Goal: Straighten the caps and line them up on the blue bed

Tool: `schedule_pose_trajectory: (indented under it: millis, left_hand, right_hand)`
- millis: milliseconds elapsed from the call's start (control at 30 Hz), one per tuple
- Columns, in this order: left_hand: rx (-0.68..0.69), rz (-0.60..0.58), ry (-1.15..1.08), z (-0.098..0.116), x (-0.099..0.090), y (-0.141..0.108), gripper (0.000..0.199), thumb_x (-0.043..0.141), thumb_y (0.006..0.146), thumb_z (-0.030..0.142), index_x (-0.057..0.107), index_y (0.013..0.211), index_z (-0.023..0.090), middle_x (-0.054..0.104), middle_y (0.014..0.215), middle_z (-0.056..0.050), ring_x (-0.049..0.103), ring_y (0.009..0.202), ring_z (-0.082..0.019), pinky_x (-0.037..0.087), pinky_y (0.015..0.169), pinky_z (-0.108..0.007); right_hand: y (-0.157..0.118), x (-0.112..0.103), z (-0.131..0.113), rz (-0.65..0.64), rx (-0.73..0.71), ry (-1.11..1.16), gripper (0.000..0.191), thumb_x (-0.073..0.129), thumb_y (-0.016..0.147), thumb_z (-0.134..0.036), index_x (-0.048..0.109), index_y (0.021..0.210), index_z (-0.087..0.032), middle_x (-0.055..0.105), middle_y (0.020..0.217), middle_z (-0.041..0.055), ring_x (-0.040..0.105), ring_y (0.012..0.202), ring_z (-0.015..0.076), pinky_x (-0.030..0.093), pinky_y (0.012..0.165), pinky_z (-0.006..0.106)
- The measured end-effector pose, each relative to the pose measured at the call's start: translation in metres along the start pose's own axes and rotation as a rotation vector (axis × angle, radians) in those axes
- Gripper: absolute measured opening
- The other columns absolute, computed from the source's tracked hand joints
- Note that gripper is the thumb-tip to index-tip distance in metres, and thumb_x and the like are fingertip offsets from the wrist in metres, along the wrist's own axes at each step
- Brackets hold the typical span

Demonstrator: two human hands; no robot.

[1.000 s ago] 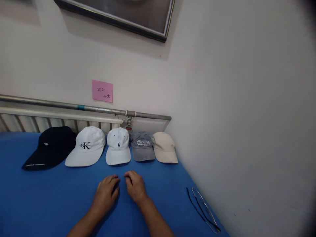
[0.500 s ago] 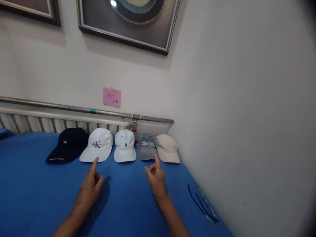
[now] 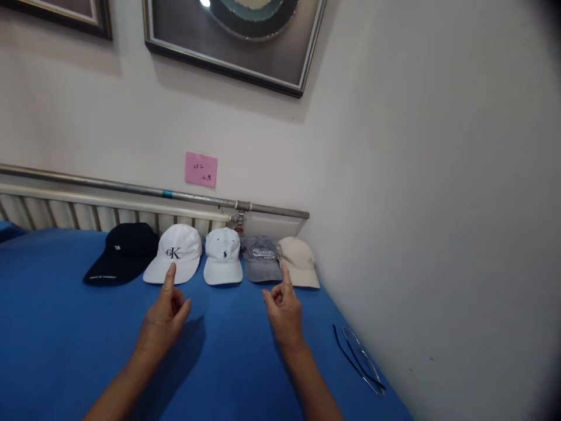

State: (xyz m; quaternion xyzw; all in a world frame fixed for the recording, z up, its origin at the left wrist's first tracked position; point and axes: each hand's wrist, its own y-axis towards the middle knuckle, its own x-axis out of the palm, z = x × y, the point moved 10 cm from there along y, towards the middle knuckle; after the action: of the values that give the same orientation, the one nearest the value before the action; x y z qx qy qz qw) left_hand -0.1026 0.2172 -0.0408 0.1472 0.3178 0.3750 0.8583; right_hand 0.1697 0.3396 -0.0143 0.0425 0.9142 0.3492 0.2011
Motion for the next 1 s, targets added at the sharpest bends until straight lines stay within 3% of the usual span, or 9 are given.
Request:
schedule_pose_trajectory:
  millis: [300,433,500,633,667,800,1000]
  left_hand:
    - [-0.054,-0.051,0.040,-0.014,0.005,0.003,0.092,0.050,0.076,0.047,0.012,0.154,0.017,0.053,0.070,0.004,0.055,0.057,-0.017,0.046,0.059,-0.029]
    - [-0.086,-0.076,0.046,-0.019,0.009,0.002,0.094,0.051,0.074,0.048,0.011,0.155,0.019,0.055,0.072,0.004,0.057,0.059,-0.018,0.046,0.059,-0.028]
    - [-0.109,-0.118,0.043,-0.024,0.015,0.000,0.092,0.052,0.074,0.047,0.015,0.154,0.019,0.058,0.076,0.003,0.059,0.063,-0.018,0.047,0.061,-0.028]
    - [-0.138,-0.194,0.060,-0.040,0.030,-0.007,0.090,0.049,0.074,0.049,0.021,0.153,0.017,0.062,0.081,0.000,0.060,0.061,-0.018,0.047,0.057,-0.028]
    - [-0.136,-0.202,0.070,-0.044,0.032,-0.009,0.088,0.048,0.075,0.049,0.021,0.153,0.019,0.063,0.081,-0.001,0.059,0.059,-0.018,0.047,0.055,-0.028]
    - [-0.143,-0.216,0.094,-0.056,0.039,-0.016,0.082,0.044,0.079,0.051,0.023,0.153,0.024,0.064,0.080,0.000,0.055,0.053,-0.017,0.043,0.051,-0.028]
    - [-0.140,-0.311,0.092,-0.075,0.057,-0.023,0.084,0.044,0.078,0.055,0.027,0.151,0.019,0.065,0.085,-0.003,0.058,0.058,-0.018,0.047,0.059,-0.030]
  right_hand:
    - [0.001,0.009,0.015,-0.065,0.110,0.017,0.072,0.058,0.080,-0.024,0.036,0.148,-0.026,0.055,0.066,-0.0040,0.050,0.067,0.0165,0.045,0.071,0.030]
    - [0.002,0.009,0.029,-0.028,0.171,0.076,0.074,0.061,0.077,-0.023,0.038,0.147,-0.027,0.055,0.066,-0.0051,0.050,0.064,0.0151,0.045,0.069,0.029]
    - [0.002,0.007,0.052,0.027,0.276,0.211,0.074,0.063,0.075,-0.026,0.039,0.145,-0.026,0.058,0.071,-0.0048,0.051,0.060,0.0131,0.045,0.063,0.027]
    - [-0.015,-0.004,0.133,0.314,0.720,0.648,0.059,0.069,0.065,-0.024,0.055,0.123,-0.024,0.064,0.086,-0.0032,0.058,0.060,0.0111,0.046,0.052,0.023]
    - [-0.017,-0.007,0.148,0.353,0.772,0.689,0.054,0.067,0.067,-0.026,0.055,0.119,-0.024,0.064,0.087,-0.0028,0.060,0.060,0.0116,0.046,0.050,0.022]
    - [-0.021,-0.014,0.189,0.430,0.862,0.809,0.035,0.062,0.071,-0.026,0.051,0.104,-0.023,0.061,0.081,-0.0035,0.065,0.064,0.0122,0.049,0.050,0.021]
    - [-0.004,-0.002,0.217,0.415,0.838,0.984,0.012,0.058,0.078,-0.026,0.049,0.084,-0.021,0.059,0.084,0.0007,0.067,0.072,0.0129,0.055,0.058,0.024]
